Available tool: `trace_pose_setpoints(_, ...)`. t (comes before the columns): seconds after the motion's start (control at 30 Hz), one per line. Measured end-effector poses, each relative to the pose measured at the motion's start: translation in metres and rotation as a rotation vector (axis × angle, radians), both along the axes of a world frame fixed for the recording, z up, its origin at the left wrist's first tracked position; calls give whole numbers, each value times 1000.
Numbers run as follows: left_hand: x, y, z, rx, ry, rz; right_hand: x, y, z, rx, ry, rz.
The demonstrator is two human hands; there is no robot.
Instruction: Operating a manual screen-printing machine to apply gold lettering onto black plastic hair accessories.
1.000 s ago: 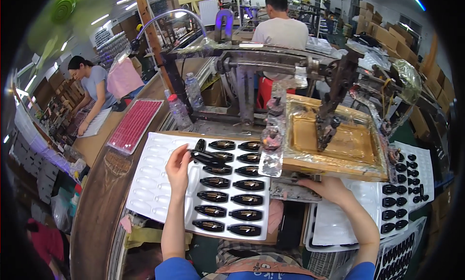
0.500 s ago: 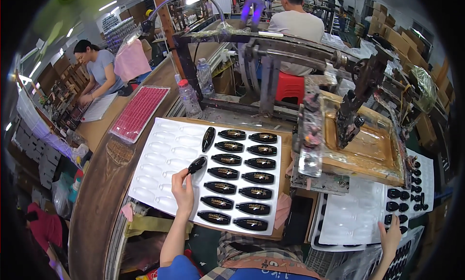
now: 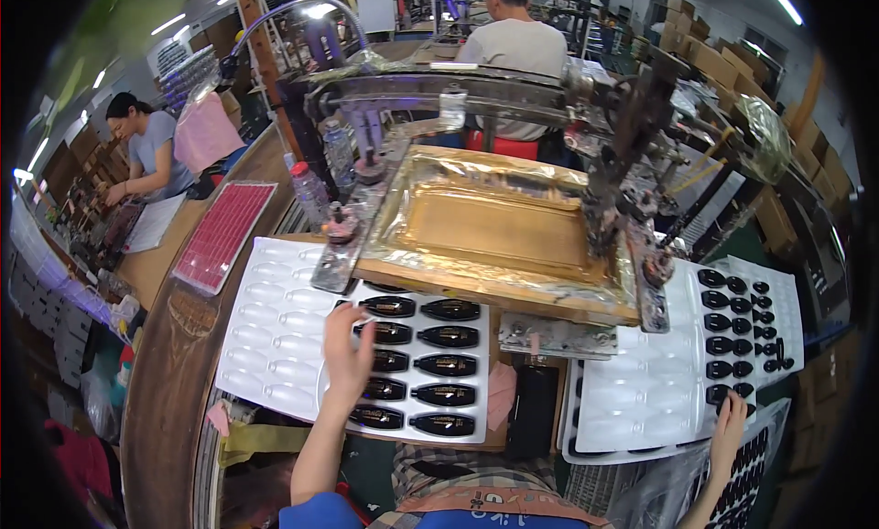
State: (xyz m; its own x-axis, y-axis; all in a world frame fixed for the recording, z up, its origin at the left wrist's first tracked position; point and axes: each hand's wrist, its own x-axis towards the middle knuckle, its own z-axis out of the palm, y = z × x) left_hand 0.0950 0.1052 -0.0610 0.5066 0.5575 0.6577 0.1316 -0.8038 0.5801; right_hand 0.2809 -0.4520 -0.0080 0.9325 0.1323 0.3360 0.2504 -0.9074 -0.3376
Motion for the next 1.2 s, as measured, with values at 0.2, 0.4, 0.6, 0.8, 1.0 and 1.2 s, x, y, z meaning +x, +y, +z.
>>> trace_pose_setpoints(0.2,129,-37,17,185,220,-458,25,144,27,572,177,480)
trace_pose_setpoints(0.4,171,-1,15,-507,-62,-823,39,249,20,480,233,774)
trace_pose_setpoints(0.6,78,16,46,-825,-217,-500,25,300,30,171,406,803)
trace_pose_setpoints(0.8,-77,43,-13,-691,-419,119,17,250,22,69,219,739)
trace_pose_setpoints(1.0,-130,6,-63,-745,-490,423,28,150,13,236,-6,450)
trace_pose_setpoints(1.2,-134,-19,-89,-871,-538,527,30,72,3,32,90,56)
